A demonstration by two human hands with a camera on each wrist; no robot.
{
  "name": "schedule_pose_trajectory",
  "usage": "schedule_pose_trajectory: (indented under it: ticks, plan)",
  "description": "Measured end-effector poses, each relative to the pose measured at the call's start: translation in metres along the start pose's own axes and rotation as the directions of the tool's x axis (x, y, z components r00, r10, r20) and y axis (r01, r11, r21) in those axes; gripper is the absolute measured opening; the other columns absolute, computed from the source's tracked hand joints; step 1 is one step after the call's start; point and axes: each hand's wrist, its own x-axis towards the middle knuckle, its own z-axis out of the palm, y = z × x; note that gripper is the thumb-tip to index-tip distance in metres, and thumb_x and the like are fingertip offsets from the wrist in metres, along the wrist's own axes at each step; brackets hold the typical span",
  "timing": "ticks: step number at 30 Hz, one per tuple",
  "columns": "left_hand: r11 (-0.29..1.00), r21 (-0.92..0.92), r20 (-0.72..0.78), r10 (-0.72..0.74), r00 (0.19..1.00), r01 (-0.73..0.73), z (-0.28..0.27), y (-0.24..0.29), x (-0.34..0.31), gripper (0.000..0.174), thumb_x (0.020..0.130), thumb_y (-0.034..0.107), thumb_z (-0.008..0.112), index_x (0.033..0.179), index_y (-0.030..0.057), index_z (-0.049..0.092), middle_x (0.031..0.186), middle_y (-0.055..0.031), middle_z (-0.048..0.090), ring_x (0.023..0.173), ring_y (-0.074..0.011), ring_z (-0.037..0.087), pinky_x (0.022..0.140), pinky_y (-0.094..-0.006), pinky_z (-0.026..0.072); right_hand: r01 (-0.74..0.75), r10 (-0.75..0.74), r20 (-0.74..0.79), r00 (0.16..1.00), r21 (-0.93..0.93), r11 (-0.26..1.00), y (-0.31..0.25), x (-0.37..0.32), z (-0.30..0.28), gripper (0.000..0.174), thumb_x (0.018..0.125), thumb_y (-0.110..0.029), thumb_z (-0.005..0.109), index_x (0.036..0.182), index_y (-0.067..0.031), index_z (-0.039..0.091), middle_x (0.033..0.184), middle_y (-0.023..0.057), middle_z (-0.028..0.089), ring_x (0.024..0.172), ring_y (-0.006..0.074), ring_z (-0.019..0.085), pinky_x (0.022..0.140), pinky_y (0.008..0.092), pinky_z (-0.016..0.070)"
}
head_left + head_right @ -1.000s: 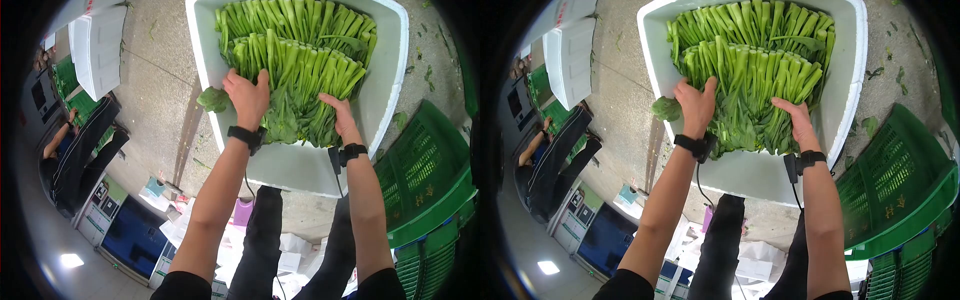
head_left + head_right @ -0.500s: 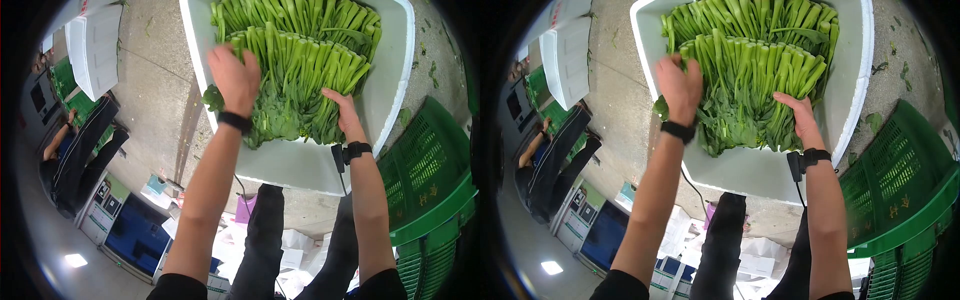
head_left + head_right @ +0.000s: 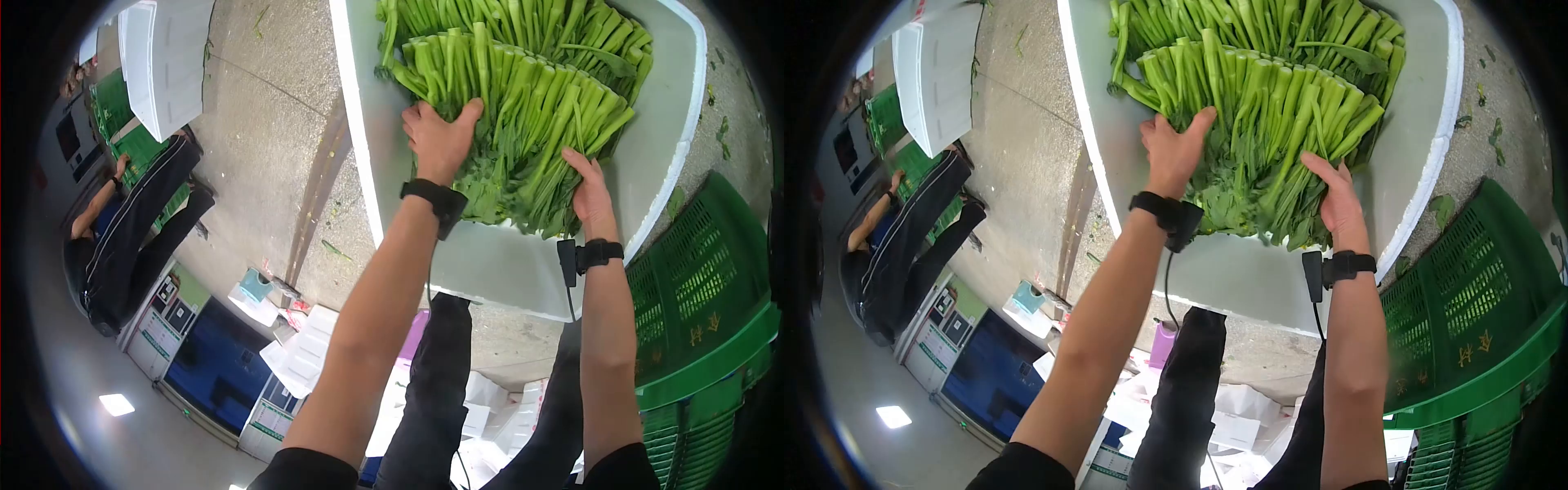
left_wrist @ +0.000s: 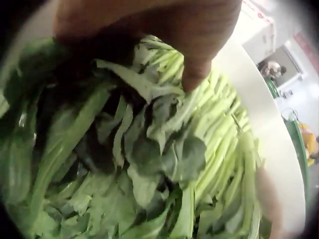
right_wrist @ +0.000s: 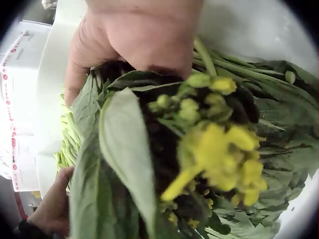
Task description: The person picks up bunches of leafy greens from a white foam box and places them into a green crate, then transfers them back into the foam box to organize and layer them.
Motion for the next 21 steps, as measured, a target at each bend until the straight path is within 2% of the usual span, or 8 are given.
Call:
schedule_pose_trajectory:
  ticks: [3, 5, 9, 11, 13, 17, 19, 21]
  plan:
    - [0.996, -0.014, -0.188, 0.081, 0.979, -0.085, 0.017, 0.003, -0.025, 0.080, 0.072, 0.042, 0.073, 0.121, -0.0113, 0.039, 0.124, -0.0250, 0.042, 0.112, -0.0431, 0.044, 0.103, -0.0534, 0.0265, 0.012, -0.013, -0.051, 0.999, -0.027, 1.000, 0.001, -0.004, 0.000, 0.040, 0.077, -0.012, 0.073, 0.113, 0.0008, 0.059, 0.111, 0.0107, 0.062, 0.100, 0.0204, 0.060, 0.089, 0.0351, 0.0484]
    - [0.989, -0.089, -0.182, 0.098, 0.978, -0.116, 0.024, 0.009, -0.042, 0.073, 0.072, 0.037, 0.073, 0.118, -0.0088, 0.039, 0.116, -0.0238, 0.045, 0.106, -0.0422, 0.047, 0.100, -0.0510, 0.0292, -0.009, 0.008, -0.012, 1.000, -0.083, 0.997, 0.006, 0.001, -0.003, 0.041, 0.077, -0.011, 0.073, 0.113, 0.0015, 0.059, 0.112, 0.0111, 0.062, 0.100, 0.0203, 0.061, 0.089, 0.0348, 0.0486]
    - [0.981, -0.171, -0.166, 0.067, 0.984, -0.096, 0.028, 0.017, -0.055, 0.073, 0.071, 0.028, 0.077, 0.120, -0.0067, 0.035, 0.112, -0.0239, 0.049, 0.106, -0.0385, 0.050, 0.098, -0.0468, 0.0349, 0.071, -0.062, -0.063, 0.996, 0.162, 0.984, 0.028, 0.007, -0.004, 0.047, 0.084, -0.019, 0.070, 0.124, 0.0006, 0.054, 0.118, 0.0111, 0.062, 0.106, 0.0225, 0.060, 0.091, 0.0369, 0.0487]
    - [0.825, -0.565, -0.122, -0.049, 0.991, -0.029, 0.017, 0.021, -0.054, 0.078, 0.072, 0.023, 0.079, 0.125, -0.0070, 0.030, 0.119, -0.0277, 0.048, 0.110, -0.0369, 0.053, 0.096, -0.0437, 0.0404, 0.065, -0.059, -0.030, 0.998, 0.259, 0.964, 0.032, 0.008, -0.012, 0.049, 0.087, -0.024, 0.067, 0.128, -0.0006, 0.052, 0.120, 0.0111, 0.061, 0.108, 0.0249, 0.060, 0.093, 0.0392, 0.0484]
    - [0.772, -0.629, -0.206, -0.060, 0.977, -0.086, 0.018, 0.007, -0.037, 0.086, 0.072, 0.019, 0.081, 0.131, -0.0068, 0.024, 0.125, -0.0283, 0.047, 0.113, -0.0338, 0.054, 0.096, -0.0387, 0.0438, -0.046, 0.031, 0.046, 0.998, 0.379, 0.924, 0.022, -0.001, -0.014, 0.048, 0.088, -0.025, 0.066, 0.128, -0.0013, 0.052, 0.122, 0.0121, 0.061, 0.109, 0.0261, 0.059, 0.094, 0.0412, 0.0482]
    - [0.527, -0.848, 0.135, 0.126, 0.983, 0.049, -0.007, -0.014, -0.006, 0.082, 0.073, 0.014, 0.081, 0.134, -0.0065, 0.031, 0.130, -0.0189, 0.048, 0.113, -0.0289, 0.054, 0.100, -0.0349, 0.0426, 0.031, -0.028, -0.022, 0.999, 0.134, 0.991, 0.034, 0.004, -0.034, 0.044, 0.089, -0.023, 0.064, 0.126, -0.0008, 0.053, 0.117, 0.0115, 0.062, 0.108, 0.0257, 0.060, 0.091, 0.0411, 0.0503]
    - [0.493, -0.789, 0.480, 0.125, 0.868, 0.366, -0.021, -0.008, -0.001, 0.069, 0.073, 0.014, 0.080, 0.128, -0.0067, 0.043, 0.129, -0.0169, 0.048, 0.113, -0.0283, 0.053, 0.100, -0.0345, 0.0423, 0.055, -0.057, 0.004, 0.998, 0.197, 0.979, 0.033, -0.007, -0.016, 0.045, 0.086, -0.021, 0.070, 0.122, -0.0009, 0.055, 0.113, 0.0096, 0.063, 0.099, 0.0210, 0.063, 0.088, 0.0363, 0.0510]
    - [0.536, -0.759, 0.485, 0.088, 0.870, 0.369, -0.014, -0.010, 0.003, 0.065, 0.072, 0.019, 0.080, 0.124, -0.0056, 0.050, 0.126, -0.0167, 0.051, 0.113, -0.0265, 0.054, 0.099, -0.0354, 0.0427, 0.069, -0.072, -0.004, 0.997, 0.350, 0.934, 0.038, -0.008, -0.012, 0.047, 0.086, -0.025, 0.070, 0.124, -0.0012, 0.055, 0.114, 0.0098, 0.063, 0.101, 0.0212, 0.063, 0.089, 0.0362, 0.0509]
